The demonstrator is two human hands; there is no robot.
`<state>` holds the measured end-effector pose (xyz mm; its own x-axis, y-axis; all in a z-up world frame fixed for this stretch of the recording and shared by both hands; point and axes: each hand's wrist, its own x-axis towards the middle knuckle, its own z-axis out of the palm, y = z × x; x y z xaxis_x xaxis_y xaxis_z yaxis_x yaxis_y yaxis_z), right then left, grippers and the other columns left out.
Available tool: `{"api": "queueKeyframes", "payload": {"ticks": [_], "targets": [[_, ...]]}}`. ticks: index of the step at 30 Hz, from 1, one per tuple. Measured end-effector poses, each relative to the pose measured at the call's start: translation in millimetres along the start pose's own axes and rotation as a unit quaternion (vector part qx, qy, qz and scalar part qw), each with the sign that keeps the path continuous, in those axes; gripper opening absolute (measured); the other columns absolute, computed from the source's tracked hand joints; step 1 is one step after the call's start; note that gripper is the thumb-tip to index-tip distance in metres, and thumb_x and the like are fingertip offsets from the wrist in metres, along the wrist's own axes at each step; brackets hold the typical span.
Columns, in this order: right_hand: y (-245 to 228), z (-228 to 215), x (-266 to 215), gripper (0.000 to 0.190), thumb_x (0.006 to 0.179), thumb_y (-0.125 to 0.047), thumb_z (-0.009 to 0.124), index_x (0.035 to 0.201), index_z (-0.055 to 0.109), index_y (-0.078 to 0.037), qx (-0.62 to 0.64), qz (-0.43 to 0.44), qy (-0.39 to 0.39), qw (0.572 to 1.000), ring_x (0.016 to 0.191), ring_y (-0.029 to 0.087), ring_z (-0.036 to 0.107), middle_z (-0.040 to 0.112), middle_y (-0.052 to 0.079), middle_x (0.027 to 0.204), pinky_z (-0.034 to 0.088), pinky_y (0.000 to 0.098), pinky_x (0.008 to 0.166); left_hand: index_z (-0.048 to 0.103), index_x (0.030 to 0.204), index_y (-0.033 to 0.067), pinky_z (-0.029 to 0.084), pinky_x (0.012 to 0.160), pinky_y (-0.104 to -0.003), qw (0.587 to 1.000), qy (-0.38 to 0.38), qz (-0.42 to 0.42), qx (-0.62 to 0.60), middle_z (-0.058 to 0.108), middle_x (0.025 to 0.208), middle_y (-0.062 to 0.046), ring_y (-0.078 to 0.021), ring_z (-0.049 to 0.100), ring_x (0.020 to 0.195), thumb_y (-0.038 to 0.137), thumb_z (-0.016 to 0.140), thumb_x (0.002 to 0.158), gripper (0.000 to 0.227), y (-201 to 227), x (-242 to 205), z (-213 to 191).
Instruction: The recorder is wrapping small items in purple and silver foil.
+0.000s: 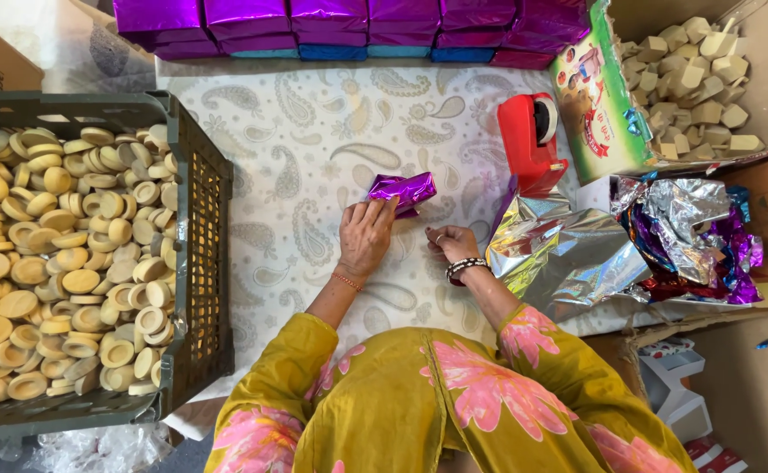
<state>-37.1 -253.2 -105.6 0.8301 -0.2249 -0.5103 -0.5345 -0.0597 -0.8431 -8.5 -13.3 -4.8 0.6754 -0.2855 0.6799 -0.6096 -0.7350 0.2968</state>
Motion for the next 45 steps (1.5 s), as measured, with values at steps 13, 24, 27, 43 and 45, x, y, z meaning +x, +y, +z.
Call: {"api": "queueKeyframes", "payload": {"ticks": [13, 24, 27, 43, 45], "targets": [[63, -13, 7, 0.021, 0.090, -0.026, 0.076, 0.089, 0.073, -0.005, 0.000, 0.052, -0.021, 0.998, 0.066, 0.008, 0.067, 0.075, 0.002, 0.079, 0.047, 0.0231, 0.058, 0.038, 0.151, 0.0045, 0.040, 0.114, -0.046, 0.966, -0.032, -0.184, -0.180, 0.048, 0.149, -0.021, -0.0405, 0.047, 0.138, 0.021, 0.088, 0.072, 0.096, -11, 0, 6], [62, -13, 7, 0.027, 0.090, -0.038, 0.074, 0.090, 0.074, -0.012, -0.044, 0.073, 0.010, 0.996, 0.071, 0.008, 0.069, 0.076, -0.001, 0.080, 0.044, 0.0252, 0.059, 0.063, 0.128, 0.0074, 0.059, 0.088, -0.029, 0.806, -0.036, -0.418, -0.417, 0.073, 0.114, -0.007, -0.0169, 0.068, 0.106, 0.008, 0.086, 0.077, 0.056, -33, -17, 43], [57, -15, 2, 0.028, 0.092, -0.040, 0.073, 0.093, 0.074, -0.012, -0.030, 0.080, 0.003, 0.996, 0.076, 0.009, 0.070, 0.076, -0.001, 0.083, 0.047, 0.0260, 0.063, 0.064, 0.123, 0.0061, 0.057, 0.090, -0.030, 0.656, 0.035, -0.490, -0.573, 0.071, 0.115, -0.006, -0.0168, 0.067, 0.102, 0.011, 0.086, 0.084, 0.045, -48, -28, 50], [-11, 25, -21, 0.046, 0.091, -0.033, 0.076, 0.120, 0.056, -0.004, 0.260, -0.081, -0.114, 0.956, 0.103, 0.020, 0.071, 0.068, 0.007, 0.118, 0.063, 0.0404, 0.080, 0.063, 0.120, 0.0058, 0.055, 0.103, -0.040, 0.289, 0.048, -0.542, -0.788, 0.067, 0.116, -0.005, -0.0225, 0.063, 0.109, 0.017, 0.079, 0.089, 0.037, -11, -50, 55], [-7, 22, -16, 0.042, 0.092, -0.024, 0.081, 0.113, 0.050, -0.004, 0.342, -0.065, -0.076, 0.934, 0.099, 0.024, 0.071, 0.067, 0.010, 0.114, 0.064, 0.0451, 0.080, 0.064, 0.120, 0.0053, 0.054, 0.103, -0.044, 0.295, 0.022, -0.549, -0.782, 0.068, 0.116, -0.007, -0.0233, 0.064, 0.109, 0.014, 0.078, 0.088, 0.036, -4, -50, 51]]}}
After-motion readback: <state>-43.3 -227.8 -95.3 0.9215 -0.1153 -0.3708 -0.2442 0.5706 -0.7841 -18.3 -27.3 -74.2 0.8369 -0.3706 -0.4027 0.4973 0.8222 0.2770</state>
